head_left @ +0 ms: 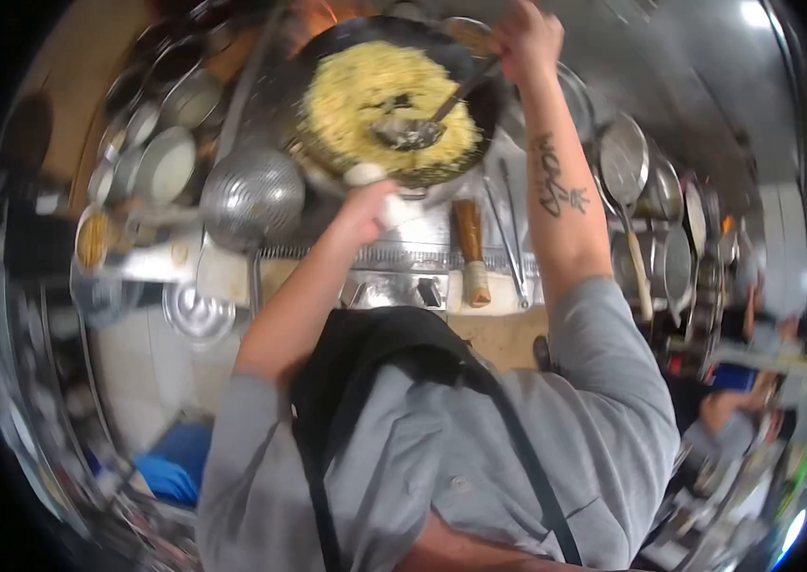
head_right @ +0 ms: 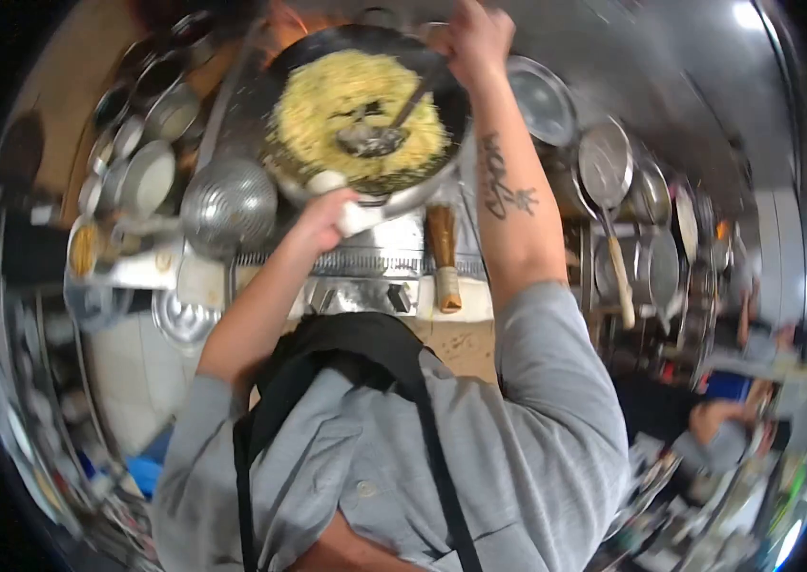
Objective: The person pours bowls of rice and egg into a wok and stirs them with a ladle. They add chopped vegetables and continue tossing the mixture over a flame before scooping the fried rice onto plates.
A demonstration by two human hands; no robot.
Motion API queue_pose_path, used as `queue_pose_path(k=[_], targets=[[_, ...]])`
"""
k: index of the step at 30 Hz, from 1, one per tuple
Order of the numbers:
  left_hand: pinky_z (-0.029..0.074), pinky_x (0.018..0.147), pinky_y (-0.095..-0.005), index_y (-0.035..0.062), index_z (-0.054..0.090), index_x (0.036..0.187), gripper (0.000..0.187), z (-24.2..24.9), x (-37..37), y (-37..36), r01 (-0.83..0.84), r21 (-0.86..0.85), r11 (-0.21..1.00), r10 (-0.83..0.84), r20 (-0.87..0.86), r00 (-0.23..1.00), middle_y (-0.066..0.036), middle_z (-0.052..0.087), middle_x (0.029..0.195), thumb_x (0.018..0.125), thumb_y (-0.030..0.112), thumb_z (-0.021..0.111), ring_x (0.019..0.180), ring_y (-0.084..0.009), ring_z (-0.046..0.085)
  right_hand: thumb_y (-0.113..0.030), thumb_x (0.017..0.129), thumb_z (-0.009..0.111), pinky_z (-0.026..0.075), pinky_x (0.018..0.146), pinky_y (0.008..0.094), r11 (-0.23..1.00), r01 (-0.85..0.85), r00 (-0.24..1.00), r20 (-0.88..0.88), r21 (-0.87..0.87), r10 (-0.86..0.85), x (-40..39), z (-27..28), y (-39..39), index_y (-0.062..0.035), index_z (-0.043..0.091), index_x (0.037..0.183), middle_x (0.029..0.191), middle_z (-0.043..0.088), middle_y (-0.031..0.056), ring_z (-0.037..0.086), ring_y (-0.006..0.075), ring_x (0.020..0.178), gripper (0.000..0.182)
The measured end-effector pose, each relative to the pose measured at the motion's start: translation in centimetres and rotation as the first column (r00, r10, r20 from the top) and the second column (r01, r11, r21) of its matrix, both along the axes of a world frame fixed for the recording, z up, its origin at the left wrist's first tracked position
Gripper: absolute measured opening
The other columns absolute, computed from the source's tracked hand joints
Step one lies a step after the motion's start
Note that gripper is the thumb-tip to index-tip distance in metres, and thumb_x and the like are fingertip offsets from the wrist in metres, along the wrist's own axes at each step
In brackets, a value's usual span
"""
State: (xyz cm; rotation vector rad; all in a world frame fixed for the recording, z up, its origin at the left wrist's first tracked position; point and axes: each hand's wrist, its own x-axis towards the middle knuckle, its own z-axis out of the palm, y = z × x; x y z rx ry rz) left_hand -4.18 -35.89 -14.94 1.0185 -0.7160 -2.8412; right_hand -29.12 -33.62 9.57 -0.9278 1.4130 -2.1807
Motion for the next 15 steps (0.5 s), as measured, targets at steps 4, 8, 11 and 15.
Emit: queue_pose_path(k=[4, 8, 11, 15], targets=[[0.055, 0.082, -0.0396, -0.0016, 0.058, 0.105, 0.023, 0.0, 0.2, -0.1, 0.031, -0.007, 0.999, -0.032, -0.086, 0.996, -0.013, 0.067, 0.097, 0.089, 0.014, 0.055, 0.09, -0.0271, 0.067, -0.024, 0.087, 0.061, 0.03, 0.037, 0.0299, 0.839, 0.54, 0.777, -0.421, 0.065, -0.467, 0.1, 5.8, 3.9, -0.0097, 0.052, 0.061, 0.048, 0.042, -0.0019, 0.038, 0.0103, 0.038, 0.031], [0.055, 0.081, -0.0396, -0.0002, 0.057, 0.11, 0.024, 0.8, 0.6, -0.9, 0.13, -0.059, 0.99, -0.134, -0.069, 0.989, -0.012, 0.066, 0.102, 0.09, 0.013, 0.054, 0.091, -0.0255, 0.066, -0.019, 0.076, 0.066, 0.042, 0.058, 0.0374, 0.857, 0.499, 0.786, -0.486, 0.132, -0.383, 6.3, -6.0, 5.7, -0.006, 0.059, 0.07, 0.067, 0.055, 0.0083, 0.053, 0.0216, 0.062, 0.016], [0.055, 0.081, -0.04, -0.0002, 0.057, 0.113, 0.029, 2.9, 1.0, -0.7, 0.158, -0.068, 0.985, -0.157, 0.019, 0.987, -0.013, 0.066, 0.104, 0.09, 0.018, 0.053, 0.091, -0.0267, 0.066, -0.016, 0.069, 0.067, 0.046, 0.074, 0.0399, 0.987, 0.001, 0.589, -0.797, 0.163, 0.131, 12.3, -14.0, 11.3, -0.0081, 0.062, 0.079, 0.083, 0.059, 0.0109, 0.055, 0.0306, 0.082, 0.014], [0.055, 0.08, -0.0418, 0.0031, 0.055, 0.116, 0.032, 3.3, 1.4, -0.7, 0.206, -0.115, 0.972, -0.202, 0.043, 0.978, -0.012, 0.065, 0.107, 0.091, 0.025, 0.052, 0.094, -0.0275, 0.065, -0.008, 0.075, 0.062, 0.047, 0.084, 0.0462, 0.621, 0.431, 0.591, -0.725, 0.654, 0.353, 16.5, -11.5, 21.7, -0.001, 0.034, 0.143, 0.11, 0.058, 0.0211, 0.059, 0.0364, 0.099, 0.074]])
